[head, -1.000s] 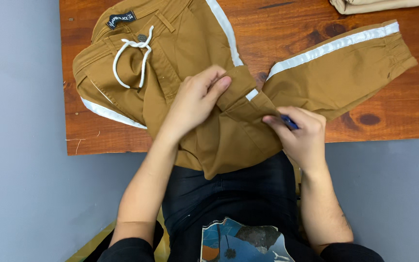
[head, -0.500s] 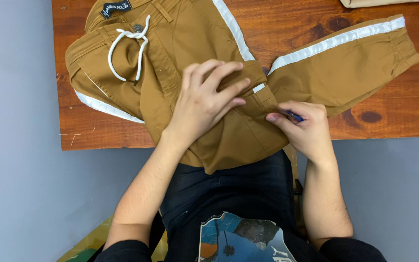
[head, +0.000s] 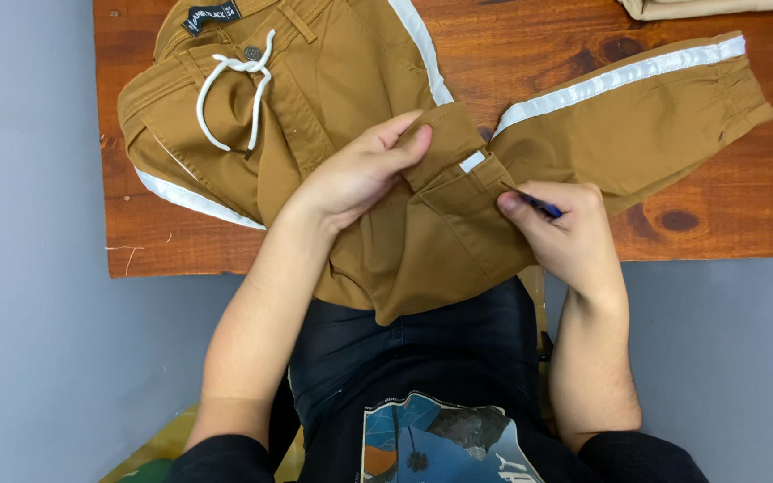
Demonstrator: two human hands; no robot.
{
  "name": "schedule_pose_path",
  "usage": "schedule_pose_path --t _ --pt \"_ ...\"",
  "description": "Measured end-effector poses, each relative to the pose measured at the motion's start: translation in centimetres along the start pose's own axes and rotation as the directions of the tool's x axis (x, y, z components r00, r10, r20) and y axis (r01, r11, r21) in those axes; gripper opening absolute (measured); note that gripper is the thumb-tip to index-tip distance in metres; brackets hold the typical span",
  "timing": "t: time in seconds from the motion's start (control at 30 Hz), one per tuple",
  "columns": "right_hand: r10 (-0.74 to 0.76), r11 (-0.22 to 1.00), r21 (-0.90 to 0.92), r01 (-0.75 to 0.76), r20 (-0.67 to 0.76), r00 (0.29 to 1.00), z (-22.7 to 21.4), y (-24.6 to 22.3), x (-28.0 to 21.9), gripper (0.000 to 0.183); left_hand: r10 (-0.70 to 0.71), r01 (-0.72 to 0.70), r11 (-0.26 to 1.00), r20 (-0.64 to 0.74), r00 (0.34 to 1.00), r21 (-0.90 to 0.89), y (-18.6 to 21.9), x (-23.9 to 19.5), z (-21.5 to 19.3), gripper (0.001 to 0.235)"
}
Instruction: The person uses a seam ripper to carefully cut and remove the stitching from the waistband and pockets of a pair of brown pants. They manipulate the fabric to access different seams and remove threads.
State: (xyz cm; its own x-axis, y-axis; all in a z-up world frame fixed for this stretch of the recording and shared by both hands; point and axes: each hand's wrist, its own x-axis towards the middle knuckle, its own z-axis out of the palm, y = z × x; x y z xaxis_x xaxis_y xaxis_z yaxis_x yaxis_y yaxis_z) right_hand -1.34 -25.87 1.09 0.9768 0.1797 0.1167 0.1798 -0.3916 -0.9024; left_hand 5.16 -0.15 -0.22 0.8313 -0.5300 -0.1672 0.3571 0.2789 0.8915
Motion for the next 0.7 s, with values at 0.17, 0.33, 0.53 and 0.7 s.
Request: schedule_pose_path --t 0.17,0.33,0.53,0.7 --pt "0.013 0.999 0.03 -0.013 0.005 1.0 0.7 0.6 0.3 0.049 -0.055 0.048 0.996 -0.092 0.994 -0.074 -2.1 0.2 -1.2 0.026" --pt "0.089 0.995 0.048 -0.088 -0.02 0.996 0.7 0.9 0.1 0.052 0.634 -0.315 0.404 -0.015 0.773 0.859 2.0 -2.2 1.4 0.018" --pt "0.055 0.997 0.054 -0.055 0.007 0.998 0.9 1.7 0.0 0.051 0.679 -0.331 -0.055 0.279 0.68 0.942 0.1 -2.2 1.2 0.025" --pt "0.025 1.0 0.013 -0.025 0.06 0.998 0.9 1.2 0.2 0.041 0.684 -0.343 -0.087 0.307 0.661 0.935 0.0 -1.7 1.3 0.013"
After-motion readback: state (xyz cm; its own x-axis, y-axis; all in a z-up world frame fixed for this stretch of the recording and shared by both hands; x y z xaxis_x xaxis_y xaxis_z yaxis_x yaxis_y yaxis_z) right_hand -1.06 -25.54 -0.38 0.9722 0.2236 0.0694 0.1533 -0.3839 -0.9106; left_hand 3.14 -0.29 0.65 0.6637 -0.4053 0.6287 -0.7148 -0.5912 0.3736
